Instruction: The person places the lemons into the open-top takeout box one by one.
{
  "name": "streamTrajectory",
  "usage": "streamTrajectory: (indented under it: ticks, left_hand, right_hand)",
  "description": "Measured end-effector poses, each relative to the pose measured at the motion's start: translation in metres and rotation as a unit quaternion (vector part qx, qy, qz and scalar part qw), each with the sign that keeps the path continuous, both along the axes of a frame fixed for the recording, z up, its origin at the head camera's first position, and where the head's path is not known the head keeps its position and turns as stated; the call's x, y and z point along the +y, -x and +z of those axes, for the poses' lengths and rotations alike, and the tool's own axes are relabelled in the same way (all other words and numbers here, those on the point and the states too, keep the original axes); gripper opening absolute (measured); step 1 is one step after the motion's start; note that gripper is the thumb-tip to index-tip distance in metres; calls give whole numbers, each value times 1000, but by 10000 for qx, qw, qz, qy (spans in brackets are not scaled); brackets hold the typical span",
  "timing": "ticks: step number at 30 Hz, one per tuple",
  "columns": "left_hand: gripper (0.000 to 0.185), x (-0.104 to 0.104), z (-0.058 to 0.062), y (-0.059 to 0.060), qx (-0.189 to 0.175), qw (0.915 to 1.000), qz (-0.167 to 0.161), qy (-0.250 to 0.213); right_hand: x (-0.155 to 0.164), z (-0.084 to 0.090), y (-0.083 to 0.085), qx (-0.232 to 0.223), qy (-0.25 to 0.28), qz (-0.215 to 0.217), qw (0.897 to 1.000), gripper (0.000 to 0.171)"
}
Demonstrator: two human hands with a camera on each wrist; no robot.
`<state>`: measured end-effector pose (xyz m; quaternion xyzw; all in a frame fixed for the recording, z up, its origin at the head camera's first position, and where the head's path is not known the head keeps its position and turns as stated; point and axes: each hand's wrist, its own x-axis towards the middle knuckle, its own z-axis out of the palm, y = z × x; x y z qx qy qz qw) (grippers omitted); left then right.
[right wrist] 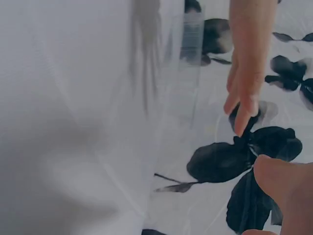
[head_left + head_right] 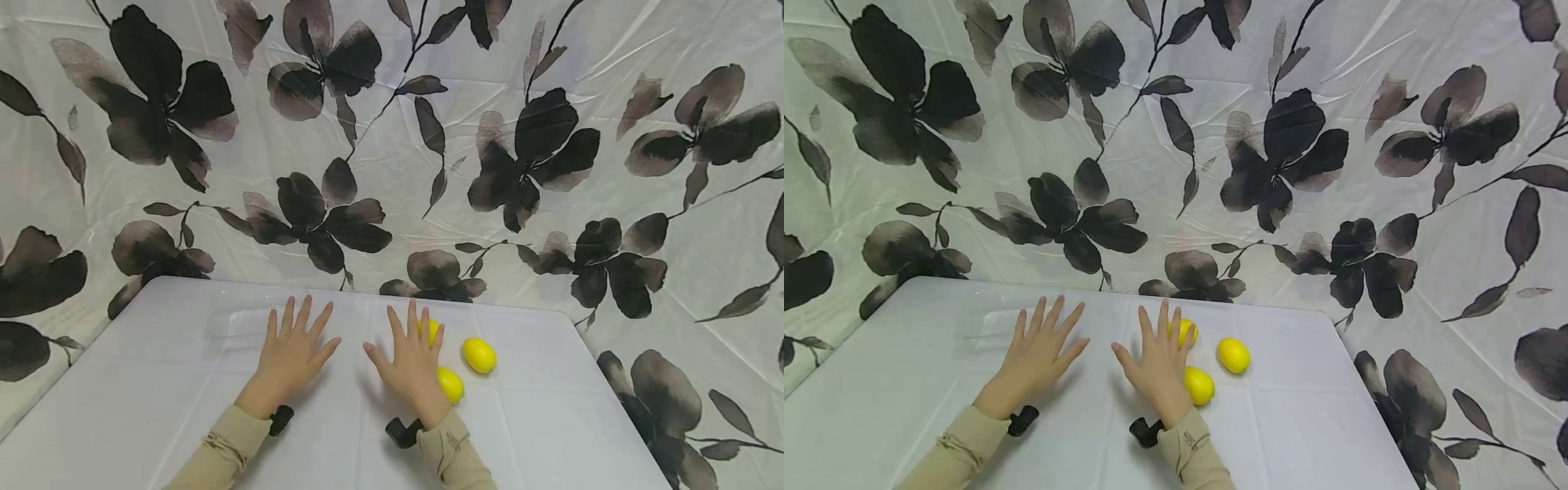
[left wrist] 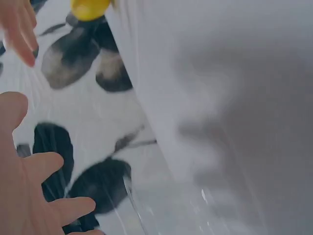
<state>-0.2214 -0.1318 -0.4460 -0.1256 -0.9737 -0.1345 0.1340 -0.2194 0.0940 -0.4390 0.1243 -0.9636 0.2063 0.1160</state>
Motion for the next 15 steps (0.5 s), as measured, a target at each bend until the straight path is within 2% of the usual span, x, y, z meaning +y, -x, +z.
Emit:
streamTrajectory:
  ticks: [5, 8, 11, 15]
  left_hand:
    - [69, -30, 6, 7, -88, 9995, 190, -225]
    - [70, -52, 7, 8, -121, 9984, 305, -461]
    - [71, -74, 6, 7, -120, 9967, 444, -675]
    - [71, -100, 1, 8, -51, 9932, 699, -932]
  right_hand:
    - [-9, 11, 8, -89, 607, 422, 9972, 74]
    - [-16, 12, 14, -223, 1100, 772, 9907, 72]
    - [-24, 5, 24, -373, 1708, 1149, 9779, 70]
    - [-38, -10, 32, -792, 2627, 1489, 9500, 69]
